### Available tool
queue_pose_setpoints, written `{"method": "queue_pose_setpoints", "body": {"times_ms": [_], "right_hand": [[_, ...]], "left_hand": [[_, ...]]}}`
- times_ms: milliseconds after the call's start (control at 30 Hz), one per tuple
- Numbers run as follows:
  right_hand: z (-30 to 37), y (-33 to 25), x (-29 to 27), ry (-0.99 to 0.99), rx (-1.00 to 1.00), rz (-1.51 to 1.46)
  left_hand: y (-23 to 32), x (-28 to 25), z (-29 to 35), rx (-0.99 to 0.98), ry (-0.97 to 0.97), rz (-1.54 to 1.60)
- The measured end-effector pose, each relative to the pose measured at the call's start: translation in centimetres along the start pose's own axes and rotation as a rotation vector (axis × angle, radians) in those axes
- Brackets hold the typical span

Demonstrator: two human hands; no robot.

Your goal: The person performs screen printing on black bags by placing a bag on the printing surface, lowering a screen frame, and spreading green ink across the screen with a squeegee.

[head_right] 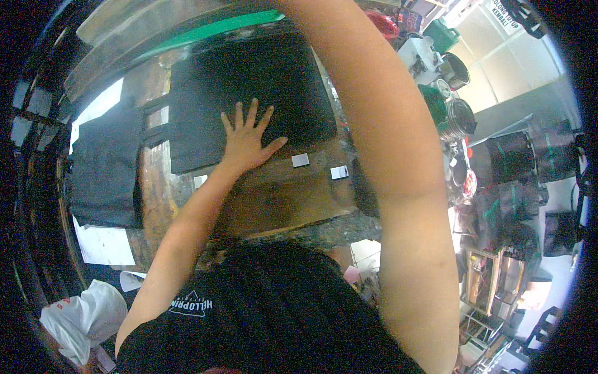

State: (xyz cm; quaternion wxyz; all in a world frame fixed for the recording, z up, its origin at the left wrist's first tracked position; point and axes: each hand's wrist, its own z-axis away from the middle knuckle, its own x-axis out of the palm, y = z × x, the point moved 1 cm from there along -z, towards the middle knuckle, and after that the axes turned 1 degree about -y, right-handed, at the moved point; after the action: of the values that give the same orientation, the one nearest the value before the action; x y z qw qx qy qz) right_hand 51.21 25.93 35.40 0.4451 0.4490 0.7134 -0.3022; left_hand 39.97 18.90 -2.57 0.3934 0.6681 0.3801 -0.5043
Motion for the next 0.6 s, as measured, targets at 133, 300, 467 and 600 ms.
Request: {"method": "queue_pose_setpoints", "body": {"times_ms": [133, 300, 467, 600], "right_hand": [[-0.2, 2.1, 2.4, 0.243, -0.087, 0.103], [0.9, 1.1, 0.2, 0.023, -0.102, -0.048], [1.2, 0.8, 0.2, -0.019, -0.086, -0.058], [1.3, 0.6, 1.2, 0.070, -0.082, 0.000]], "left_hand": [[2.1, 0.2, 0.2, -0.004, 0.002, -0.003], [2.9, -0.2, 0.8, -0.031, -0.042, -0.009], [2.6, -0.2, 1.5, -0.002, -0.002, 0.001], [2.6, -0.6, 1.8, 0.011, 0.006, 0.002]]}}
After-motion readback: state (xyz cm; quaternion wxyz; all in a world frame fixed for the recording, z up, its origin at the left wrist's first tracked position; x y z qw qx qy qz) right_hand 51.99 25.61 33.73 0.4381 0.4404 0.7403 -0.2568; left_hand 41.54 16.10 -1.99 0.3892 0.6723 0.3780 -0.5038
